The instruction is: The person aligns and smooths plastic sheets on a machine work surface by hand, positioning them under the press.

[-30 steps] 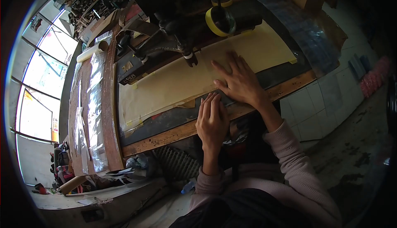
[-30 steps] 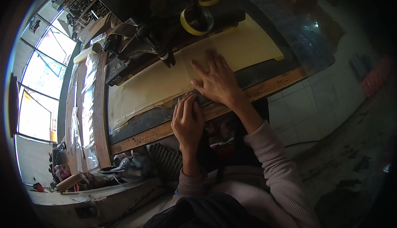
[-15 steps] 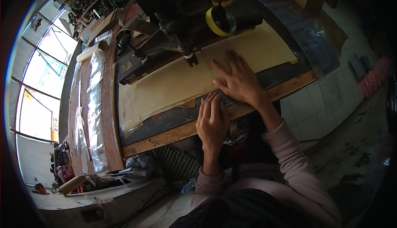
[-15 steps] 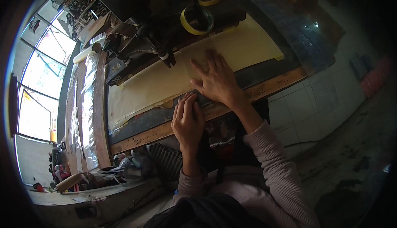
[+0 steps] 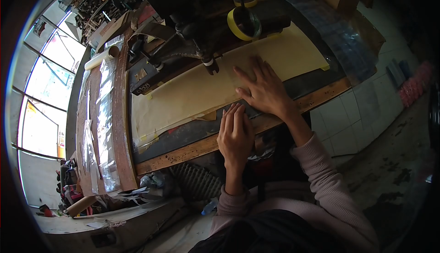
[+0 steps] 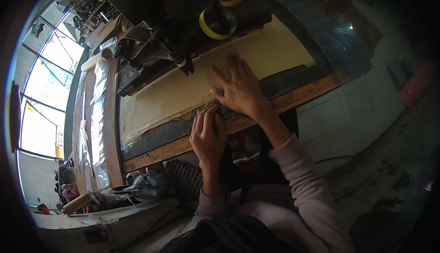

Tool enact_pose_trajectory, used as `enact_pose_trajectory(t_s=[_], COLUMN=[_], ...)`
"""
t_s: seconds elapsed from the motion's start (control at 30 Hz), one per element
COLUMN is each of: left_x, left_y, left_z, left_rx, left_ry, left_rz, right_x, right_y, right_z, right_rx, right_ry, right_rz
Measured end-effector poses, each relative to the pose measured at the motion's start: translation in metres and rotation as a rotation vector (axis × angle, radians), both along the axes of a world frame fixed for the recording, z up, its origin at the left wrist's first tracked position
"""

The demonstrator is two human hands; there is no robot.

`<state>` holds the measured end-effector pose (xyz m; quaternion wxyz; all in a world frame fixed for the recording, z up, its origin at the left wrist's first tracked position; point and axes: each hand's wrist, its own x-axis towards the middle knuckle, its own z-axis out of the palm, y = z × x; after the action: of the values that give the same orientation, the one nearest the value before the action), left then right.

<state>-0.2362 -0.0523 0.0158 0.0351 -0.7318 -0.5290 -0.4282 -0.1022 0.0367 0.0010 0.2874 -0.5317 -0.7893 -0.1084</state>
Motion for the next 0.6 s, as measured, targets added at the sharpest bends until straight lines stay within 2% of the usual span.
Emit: enact_pose_trajectory(t_s=[0.6], left_x=[-0.002], left_y=[-0.003], left_z=[0.009], left_rx=[-0.056], left_ry=[-0.002], left_rz=[-0.05], right_x=[-0.001], right_y=[-0.006], right_z=[0.013], right_rx=[-0.017], right_ry=[0.037], right_rz=[0.014])
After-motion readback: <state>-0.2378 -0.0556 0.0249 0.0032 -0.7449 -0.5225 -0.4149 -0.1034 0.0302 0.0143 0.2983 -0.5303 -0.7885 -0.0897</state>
